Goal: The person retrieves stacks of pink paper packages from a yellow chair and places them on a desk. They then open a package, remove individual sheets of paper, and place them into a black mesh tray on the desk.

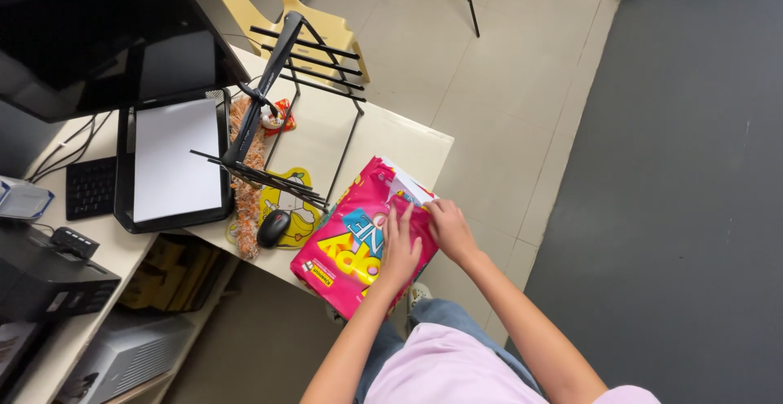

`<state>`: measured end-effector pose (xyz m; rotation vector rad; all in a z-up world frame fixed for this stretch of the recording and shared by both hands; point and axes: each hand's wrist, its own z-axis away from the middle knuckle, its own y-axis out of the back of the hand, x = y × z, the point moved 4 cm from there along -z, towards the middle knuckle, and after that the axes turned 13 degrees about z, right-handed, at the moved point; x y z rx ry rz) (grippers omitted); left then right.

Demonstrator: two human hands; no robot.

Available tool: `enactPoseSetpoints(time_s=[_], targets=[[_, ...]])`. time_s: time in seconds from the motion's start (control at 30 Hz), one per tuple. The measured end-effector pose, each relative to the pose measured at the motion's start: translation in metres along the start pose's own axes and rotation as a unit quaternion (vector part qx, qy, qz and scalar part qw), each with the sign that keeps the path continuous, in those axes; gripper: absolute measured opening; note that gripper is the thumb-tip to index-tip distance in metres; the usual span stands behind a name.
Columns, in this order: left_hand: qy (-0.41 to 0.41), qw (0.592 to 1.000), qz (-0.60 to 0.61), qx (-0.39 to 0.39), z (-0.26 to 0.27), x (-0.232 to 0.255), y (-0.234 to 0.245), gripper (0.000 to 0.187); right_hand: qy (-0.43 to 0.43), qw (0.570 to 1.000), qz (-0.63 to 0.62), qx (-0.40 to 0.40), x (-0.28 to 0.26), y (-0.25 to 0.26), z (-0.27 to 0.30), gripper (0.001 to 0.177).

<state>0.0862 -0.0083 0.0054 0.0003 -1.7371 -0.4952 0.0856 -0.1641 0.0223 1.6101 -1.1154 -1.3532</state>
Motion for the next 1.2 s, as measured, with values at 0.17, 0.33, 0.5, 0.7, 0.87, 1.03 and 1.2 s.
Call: enactPoseSetpoints(time_s=[0.17, 0.33, 0.5, 0.7, 0.87, 1.03, 1.2], targets=[[-0.048, 0.992, -0.114, -0.017, -0.012, 0.030, -0.006, 0.085, 0.016, 0.997, -0.073, -0.002, 0.010, 0.005, -0.004, 0.044], [0.004, 0.975, -0.204, -0.092, -0.009, -0.001, -0.016, 0.075, -0.057, 0.994, -0.090, -0.030, 0.044, -0.025, -0.015, 0.036], [0.012, 0.967, -0.223, -0.124, -0.007, -0.016, -0.025, 0.075, -0.079, 0.987, -0.100, -0.100, 0.050, -0.038, -0.027, 0.035], [0.049, 0.965, -0.227, -0.124, -0.005, -0.015, -0.027, 0.076, -0.053, 0.993, -0.044, -0.092, 0.035, -0.018, -0.029, 0.029], [0.050, 0.966, -0.224, -0.121, -0.005, -0.010, -0.026, 0.075, -0.030, 0.997, -0.069, -0.032, 0.039, -0.014, -0.034, 0.022], [0.042, 0.967, -0.223, -0.114, -0.003, -0.015, -0.029, 0.074, -0.048, 0.992, -0.112, -0.031, 0.046, -0.022, -0.043, 0.018], [0.025, 0.974, -0.206, -0.091, 0.002, -0.011, -0.028, 0.076, -0.142, 0.963, -0.202, -0.111, 0.072, -0.053, -0.053, 0.022]])
